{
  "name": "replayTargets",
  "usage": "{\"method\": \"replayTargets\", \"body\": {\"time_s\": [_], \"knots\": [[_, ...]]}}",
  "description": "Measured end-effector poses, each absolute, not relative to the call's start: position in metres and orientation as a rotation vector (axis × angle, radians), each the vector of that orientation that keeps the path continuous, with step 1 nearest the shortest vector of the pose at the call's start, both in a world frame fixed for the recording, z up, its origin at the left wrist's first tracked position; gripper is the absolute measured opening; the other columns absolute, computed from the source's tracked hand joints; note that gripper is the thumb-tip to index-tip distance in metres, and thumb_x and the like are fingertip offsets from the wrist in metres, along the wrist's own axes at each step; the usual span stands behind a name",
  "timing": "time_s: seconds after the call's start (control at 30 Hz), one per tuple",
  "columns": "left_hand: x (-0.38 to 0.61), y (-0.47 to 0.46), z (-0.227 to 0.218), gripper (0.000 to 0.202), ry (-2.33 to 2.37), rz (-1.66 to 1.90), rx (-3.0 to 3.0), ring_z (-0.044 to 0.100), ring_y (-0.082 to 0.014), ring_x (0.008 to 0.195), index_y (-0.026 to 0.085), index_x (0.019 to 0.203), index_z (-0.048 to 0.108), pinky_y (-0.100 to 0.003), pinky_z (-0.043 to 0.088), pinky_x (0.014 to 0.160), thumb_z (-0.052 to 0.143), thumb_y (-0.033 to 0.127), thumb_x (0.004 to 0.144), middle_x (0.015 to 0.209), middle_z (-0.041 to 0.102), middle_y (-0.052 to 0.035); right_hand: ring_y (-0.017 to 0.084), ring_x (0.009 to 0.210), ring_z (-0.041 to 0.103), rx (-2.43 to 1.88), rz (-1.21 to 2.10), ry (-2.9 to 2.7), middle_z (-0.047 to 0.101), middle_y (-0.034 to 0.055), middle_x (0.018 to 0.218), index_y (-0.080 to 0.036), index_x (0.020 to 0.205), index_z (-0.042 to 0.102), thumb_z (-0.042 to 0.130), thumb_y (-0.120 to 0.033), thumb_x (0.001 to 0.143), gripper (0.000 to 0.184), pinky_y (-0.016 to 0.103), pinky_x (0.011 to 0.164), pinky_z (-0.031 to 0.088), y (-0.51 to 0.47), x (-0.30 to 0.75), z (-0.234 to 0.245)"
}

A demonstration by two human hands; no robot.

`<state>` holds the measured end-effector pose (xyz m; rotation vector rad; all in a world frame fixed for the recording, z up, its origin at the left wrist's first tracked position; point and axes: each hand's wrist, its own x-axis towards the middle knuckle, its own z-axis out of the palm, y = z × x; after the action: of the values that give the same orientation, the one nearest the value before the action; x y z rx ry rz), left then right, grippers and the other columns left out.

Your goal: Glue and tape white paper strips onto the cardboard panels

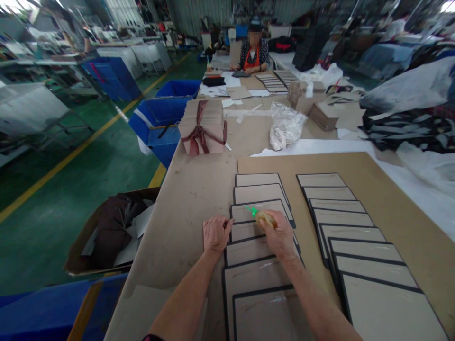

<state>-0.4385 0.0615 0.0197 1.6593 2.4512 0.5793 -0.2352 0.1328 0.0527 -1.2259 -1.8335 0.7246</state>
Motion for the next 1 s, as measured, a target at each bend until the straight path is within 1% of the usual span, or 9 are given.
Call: {"method": "replayTargets", "body": {"time_s": [0.07, 0.17, 0.27, 0.4, 0.5, 0.67, 0.87, 1.0], "knots": [[-0.439, 0.062, 0.018, 0.032, 2.456, 0.578, 1.685, 0.059, -0.0211, 0.084, 0.023, 0.073, 0.061, -0.035, 0.032, 0.079, 0.053, 0.044, 0.095, 0.08, 0.069, -0.0024, 0.021, 0.088, 0.061, -1.296, 0.658, -1.703, 0.068, 0.0056, 0.096, -0.021, 0.104, 0.068, 0.061, -0.04, 0.087, 0.026, 0.034, 0.079, 0.048, 0.155, -0.217, 0.05], [-0.44, 0.061, 0.015, 0.031, 2.46, 0.59, 1.706, 0.059, -0.0207, 0.084, 0.023, 0.073, 0.061, -0.035, 0.033, 0.08, 0.054, 0.044, 0.095, 0.079, 0.068, -0.0015, 0.023, 0.088, 0.06, -1.441, 0.445, -1.667, 0.068, 0.0076, 0.097, -0.019, 0.102, 0.069, 0.059, -0.042, 0.086, 0.03, 0.035, 0.078, 0.046, 0.189, -0.195, 0.05], [-0.44, 0.061, 0.013, 0.031, 2.46, 0.606, 1.702, 0.059, -0.0207, 0.084, 0.023, 0.074, 0.06, -0.035, 0.033, 0.08, 0.054, 0.044, 0.095, 0.079, 0.068, -0.001, 0.023, 0.089, 0.058, -1.55, 0.29, -1.755, 0.067, 0.0083, 0.099, -0.02, 0.103, 0.07, 0.056, -0.041, 0.087, 0.03, 0.032, 0.074, 0.043, 0.211, -0.186, 0.051], [-0.44, 0.061, 0.014, 0.031, 2.459, 0.598, 1.705, 0.059, -0.0216, 0.085, 0.023, 0.073, 0.06, -0.036, 0.033, 0.08, 0.053, 0.044, 0.096, 0.078, 0.067, -0.0012, 0.02, 0.083, 0.056, -1.622, 0.203, -1.841, 0.066, 0.0064, 0.1, -0.022, 0.107, 0.07, 0.055, -0.039, 0.09, 0.028, 0.028, 0.067, 0.037, 0.219, -0.187, 0.05], [-0.44, 0.061, 0.016, 0.03, 2.45, 0.591, 1.7, 0.059, -0.0219, 0.084, 0.023, 0.074, 0.061, -0.036, 0.033, 0.08, 0.053, 0.043, 0.095, 0.078, 0.068, -0.0016, 0.017, 0.076, 0.053, -1.647, 0.176, -1.892, 0.065, 0.0048, 0.098, -0.023, 0.107, 0.07, 0.058, -0.036, 0.091, 0.024, 0.027, 0.062, 0.032, 0.219, -0.189, 0.048], [-0.44, 0.06, 0.018, 0.032, 2.444, 0.586, 1.697, 0.059, -0.0212, 0.084, 0.023, 0.073, 0.06, -0.036, 0.033, 0.08, 0.052, 0.044, 0.096, 0.078, 0.067, -0.0016, 0.016, 0.074, 0.053, -1.611, 0.16, -1.945, 0.066, 0.0046, 0.094, -0.023, 0.108, 0.07, 0.06, -0.034, 0.092, 0.022, 0.026, 0.059, 0.027, 0.216, -0.193, 0.047], [-0.44, 0.06, 0.019, 0.032, 2.458, 0.565, 1.679, 0.059, -0.0209, 0.084, 0.023, 0.073, 0.059, -0.036, 0.033, 0.08, 0.052, 0.045, 0.096, 0.078, 0.067, -0.0016, 0.016, 0.072, 0.054, -1.502, 0.264, -2.045, 0.067, 0.0037, 0.093, -0.024, 0.108, 0.071, 0.055, -0.037, 0.095, 0.024, 0.026, 0.059, 0.028, 0.209, -0.211, 0.051], [-0.439, 0.061, 0.019, 0.032, 2.452, 0.567, 1.675, 0.059, -0.0209, 0.084, 0.023, 0.074, 0.06, -0.036, 0.033, 0.081, 0.051, 0.045, 0.096, 0.079, 0.068, -0.0023, 0.016, 0.072, 0.055, -1.418, 0.267, -2.11, 0.066, 0.0038, 0.093, -0.025, 0.106, 0.071, 0.054, -0.035, 0.095, 0.023, 0.026, 0.059, 0.031, 0.202, -0.226, 0.051]]}}
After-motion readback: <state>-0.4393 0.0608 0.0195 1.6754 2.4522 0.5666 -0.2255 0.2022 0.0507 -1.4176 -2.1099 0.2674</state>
